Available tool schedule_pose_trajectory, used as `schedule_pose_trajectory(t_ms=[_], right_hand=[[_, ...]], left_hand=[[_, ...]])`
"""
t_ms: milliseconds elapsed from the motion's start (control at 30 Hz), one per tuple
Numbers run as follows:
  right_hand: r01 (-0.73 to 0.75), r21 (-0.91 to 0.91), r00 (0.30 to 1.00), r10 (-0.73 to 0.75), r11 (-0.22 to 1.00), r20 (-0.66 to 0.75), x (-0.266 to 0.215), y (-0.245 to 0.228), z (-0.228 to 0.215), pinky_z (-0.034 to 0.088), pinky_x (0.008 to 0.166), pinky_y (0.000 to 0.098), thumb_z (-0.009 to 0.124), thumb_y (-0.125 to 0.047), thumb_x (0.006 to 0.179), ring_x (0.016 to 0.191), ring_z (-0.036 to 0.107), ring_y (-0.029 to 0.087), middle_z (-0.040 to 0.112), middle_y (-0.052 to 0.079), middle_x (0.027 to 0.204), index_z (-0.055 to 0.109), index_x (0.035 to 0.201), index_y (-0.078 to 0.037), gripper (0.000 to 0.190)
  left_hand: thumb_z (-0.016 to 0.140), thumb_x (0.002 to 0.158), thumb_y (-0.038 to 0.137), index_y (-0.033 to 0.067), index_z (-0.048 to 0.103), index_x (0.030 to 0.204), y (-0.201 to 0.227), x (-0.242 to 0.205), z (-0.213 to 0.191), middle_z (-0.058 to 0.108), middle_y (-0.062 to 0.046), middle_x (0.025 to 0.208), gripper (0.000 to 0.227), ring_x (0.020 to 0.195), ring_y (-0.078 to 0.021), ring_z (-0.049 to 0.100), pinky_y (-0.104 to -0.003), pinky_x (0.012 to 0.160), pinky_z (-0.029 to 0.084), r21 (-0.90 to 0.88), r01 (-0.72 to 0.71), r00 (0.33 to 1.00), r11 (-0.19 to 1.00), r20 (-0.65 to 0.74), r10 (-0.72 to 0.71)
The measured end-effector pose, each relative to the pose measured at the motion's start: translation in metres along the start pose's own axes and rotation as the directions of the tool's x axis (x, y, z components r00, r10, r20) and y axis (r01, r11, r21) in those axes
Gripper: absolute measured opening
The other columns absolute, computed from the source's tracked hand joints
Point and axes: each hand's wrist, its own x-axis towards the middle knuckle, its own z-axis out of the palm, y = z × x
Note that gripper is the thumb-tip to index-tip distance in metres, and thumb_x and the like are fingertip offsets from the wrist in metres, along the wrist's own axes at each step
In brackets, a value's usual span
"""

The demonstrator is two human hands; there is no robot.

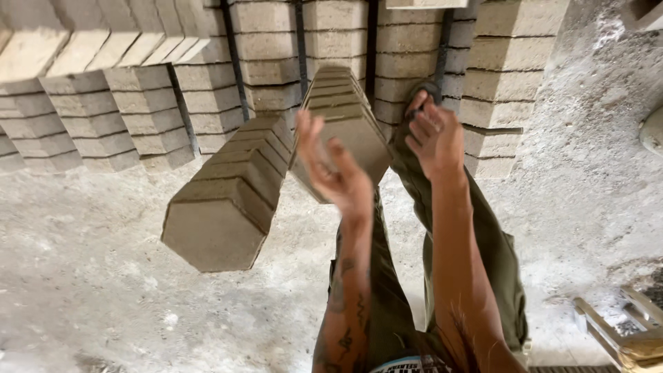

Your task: The person picks up hexagonal concrete bricks from the floor and stacks them on top of other bricks by hand.

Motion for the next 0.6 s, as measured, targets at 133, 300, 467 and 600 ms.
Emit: schedule_pose_trajectory(t_ms=[133, 300, 467, 600], right_hand=[[0.065, 0.015, 0.951, -0.058, 0.998, -0.305, 0.016, -0.069, 0.036, 0.031, 0.118, 0.0589, 0.058, -0.037, 0.096, 0.147, 0.029, 0.045, 0.029, 0.027, 0.159, 0.031, 0.155, -0.002, 0.074], [-0.07, -0.006, 0.797, 0.052, 0.998, -0.602, 0.105, -0.128, 0.026, 0.048, 0.109, 0.0475, 0.056, -0.037, 0.084, 0.138, 0.056, 0.033, 0.054, 0.017, 0.152, 0.051, 0.147, -0.007, 0.07], [-0.244, -0.275, 0.801, 0.034, 0.93, -0.598, 0.207, -0.158, -0.006, 0.049, 0.112, 0.0489, 0.051, -0.042, 0.094, 0.138, 0.054, 0.031, 0.048, 0.015, 0.155, 0.041, 0.152, -0.014, 0.065], [-0.269, -0.28, 0.787, 0.043, 0.922, -0.615, 0.271, -0.167, -0.028, 0.057, 0.102, 0.0495, 0.048, -0.054, 0.089, 0.126, 0.063, 0.029, 0.058, 0.013, 0.144, 0.053, 0.135, -0.014, 0.061]], left_hand=[[0.047, 0.107, 0.028, 0.0073, 0.054, 0.138, 0.014, -0.002, 0.091, 0.046, -0.019, 0.157, 0.038, 0.149, -0.0345, 0.041, -0.05, 0.121, 0.037, -0.199, 0.255, 0.949, 0.946, 0.24, -0.205], [0.05, 0.096, 0.032, -0.0003, 0.053, 0.14, -0.071, 0.052, 0.226, 0.057, -0.023, 0.145, 0.055, 0.134, -0.0345, 0.056, -0.041, 0.104, 0.048, -0.029, 0.65, 0.727, 0.759, 0.313, -0.611], [0.048, 0.093, 0.046, 0.0055, 0.042, 0.15, -0.136, 0.12, 0.31, 0.047, -0.019, 0.154, 0.071, 0.141, -0.0379, 0.048, -0.054, 0.116, 0.04, 0.196, 0.823, 0.512, 0.533, 0.15, -0.846], [0.053, 0.092, 0.045, 0.0045, 0.047, 0.142, -0.215, 0.149, 0.349, 0.069, -0.017, 0.124, 0.065, 0.12, -0.0303, 0.065, -0.046, 0.11, 0.049, 0.166, 0.837, 0.5, 0.522, 0.156, -0.852]])
